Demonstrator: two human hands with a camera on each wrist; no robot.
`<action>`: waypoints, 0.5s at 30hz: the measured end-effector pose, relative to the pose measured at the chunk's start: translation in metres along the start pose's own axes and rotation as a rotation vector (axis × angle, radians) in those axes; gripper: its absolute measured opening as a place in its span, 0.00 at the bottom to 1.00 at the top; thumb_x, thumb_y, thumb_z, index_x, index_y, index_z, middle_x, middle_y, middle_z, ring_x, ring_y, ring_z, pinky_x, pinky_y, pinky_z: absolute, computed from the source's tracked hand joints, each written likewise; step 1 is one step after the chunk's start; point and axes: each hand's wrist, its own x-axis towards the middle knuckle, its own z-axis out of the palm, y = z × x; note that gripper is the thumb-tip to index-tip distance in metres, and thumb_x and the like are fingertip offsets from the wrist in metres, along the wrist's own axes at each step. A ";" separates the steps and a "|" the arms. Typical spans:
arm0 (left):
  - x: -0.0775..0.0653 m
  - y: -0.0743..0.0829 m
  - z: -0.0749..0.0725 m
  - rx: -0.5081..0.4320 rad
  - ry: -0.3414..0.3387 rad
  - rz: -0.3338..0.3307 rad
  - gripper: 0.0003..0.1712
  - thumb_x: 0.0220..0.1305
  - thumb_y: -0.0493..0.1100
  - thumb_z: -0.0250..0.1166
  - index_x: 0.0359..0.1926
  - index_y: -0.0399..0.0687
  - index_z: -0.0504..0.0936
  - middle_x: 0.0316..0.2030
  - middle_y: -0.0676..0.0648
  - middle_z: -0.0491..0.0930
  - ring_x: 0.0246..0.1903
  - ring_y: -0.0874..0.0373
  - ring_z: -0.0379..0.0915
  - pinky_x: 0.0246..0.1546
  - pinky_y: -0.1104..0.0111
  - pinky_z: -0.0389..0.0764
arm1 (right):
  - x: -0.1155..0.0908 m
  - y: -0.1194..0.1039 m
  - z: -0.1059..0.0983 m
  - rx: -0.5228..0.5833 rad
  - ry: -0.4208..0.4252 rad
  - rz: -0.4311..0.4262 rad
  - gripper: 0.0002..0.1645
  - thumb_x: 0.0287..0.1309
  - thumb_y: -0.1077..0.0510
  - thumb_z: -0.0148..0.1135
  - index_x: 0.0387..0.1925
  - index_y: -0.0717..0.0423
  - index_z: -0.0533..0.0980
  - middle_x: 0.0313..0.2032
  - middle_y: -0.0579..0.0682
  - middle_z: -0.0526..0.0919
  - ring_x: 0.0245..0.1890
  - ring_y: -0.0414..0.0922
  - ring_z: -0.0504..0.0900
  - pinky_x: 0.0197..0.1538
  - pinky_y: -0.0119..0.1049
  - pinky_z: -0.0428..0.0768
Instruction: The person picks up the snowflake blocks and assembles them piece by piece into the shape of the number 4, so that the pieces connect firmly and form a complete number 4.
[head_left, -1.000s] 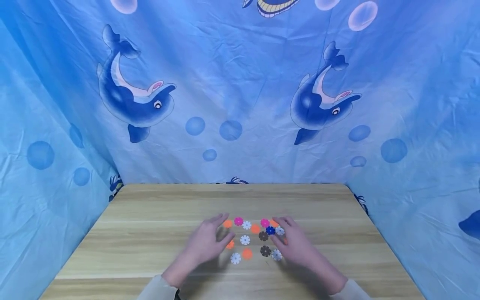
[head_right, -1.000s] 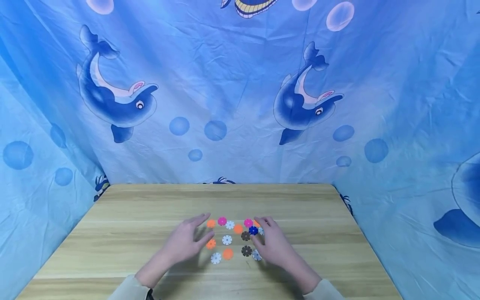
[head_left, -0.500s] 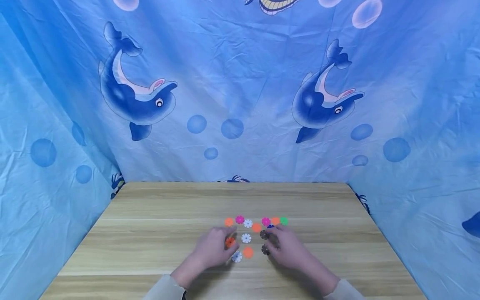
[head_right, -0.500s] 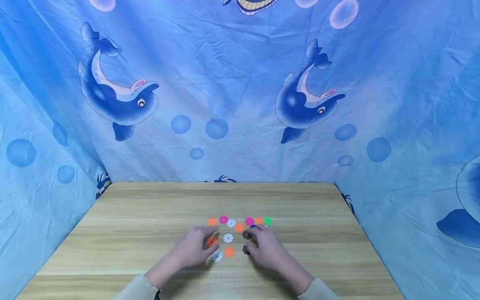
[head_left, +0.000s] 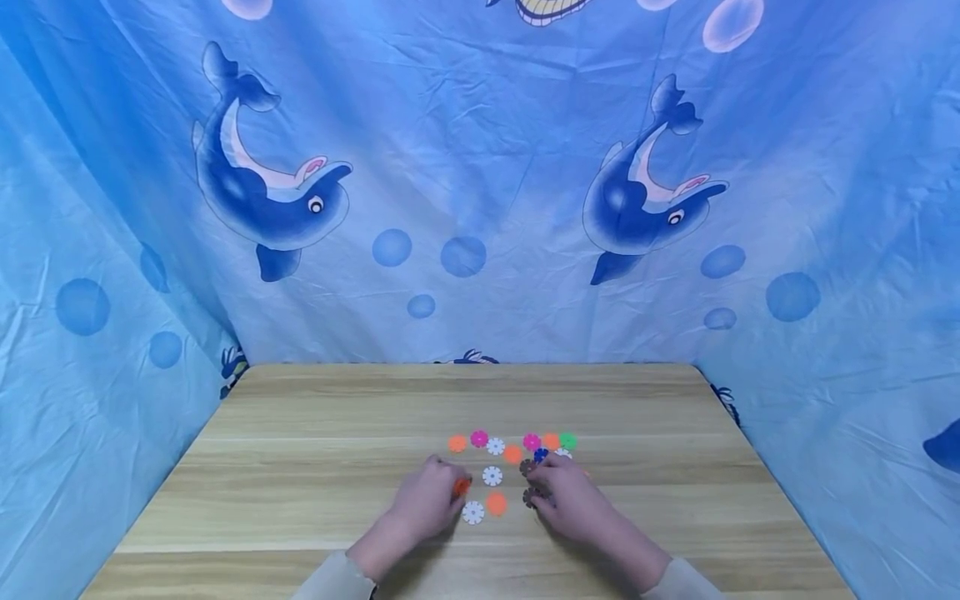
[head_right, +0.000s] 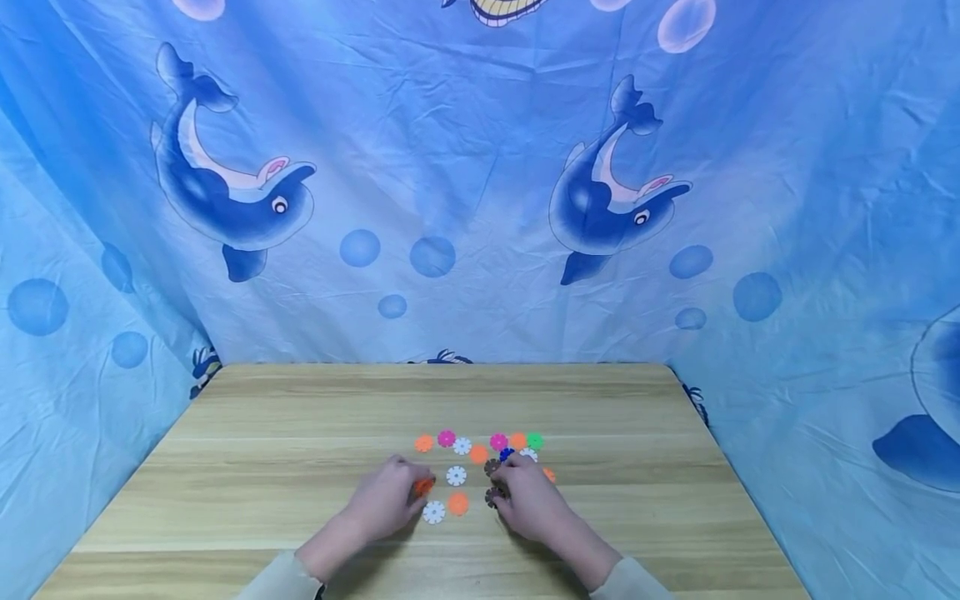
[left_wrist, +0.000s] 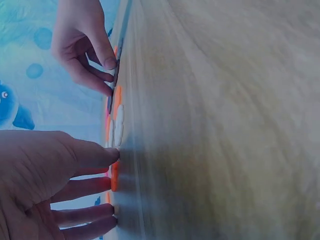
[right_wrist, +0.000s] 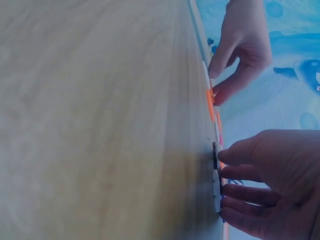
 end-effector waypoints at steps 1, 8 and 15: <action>0.000 0.000 0.000 0.004 0.007 0.002 0.07 0.57 0.37 0.78 0.37 0.49 0.90 0.30 0.51 0.88 0.37 0.49 0.82 0.27 0.60 0.88 | 0.001 0.000 0.001 -0.009 0.004 -0.007 0.12 0.60 0.53 0.77 0.45 0.50 0.89 0.42 0.44 0.86 0.44 0.41 0.83 0.51 0.41 0.90; 0.003 -0.002 0.002 -0.039 0.026 0.035 0.11 0.52 0.30 0.78 0.36 0.46 0.92 0.31 0.48 0.88 0.31 0.56 0.81 0.31 0.66 0.89 | 0.001 0.000 0.001 -0.042 -0.014 -0.019 0.12 0.58 0.54 0.78 0.44 0.51 0.90 0.36 0.43 0.88 0.36 0.36 0.81 0.42 0.33 0.88; 0.009 -0.005 -0.001 -0.145 -0.007 0.006 0.13 0.50 0.24 0.75 0.37 0.40 0.91 0.32 0.48 0.80 0.32 0.60 0.78 0.34 0.71 0.87 | 0.003 -0.003 -0.001 -0.012 -0.044 -0.003 0.10 0.56 0.55 0.80 0.39 0.51 0.87 0.35 0.42 0.85 0.37 0.37 0.80 0.42 0.33 0.87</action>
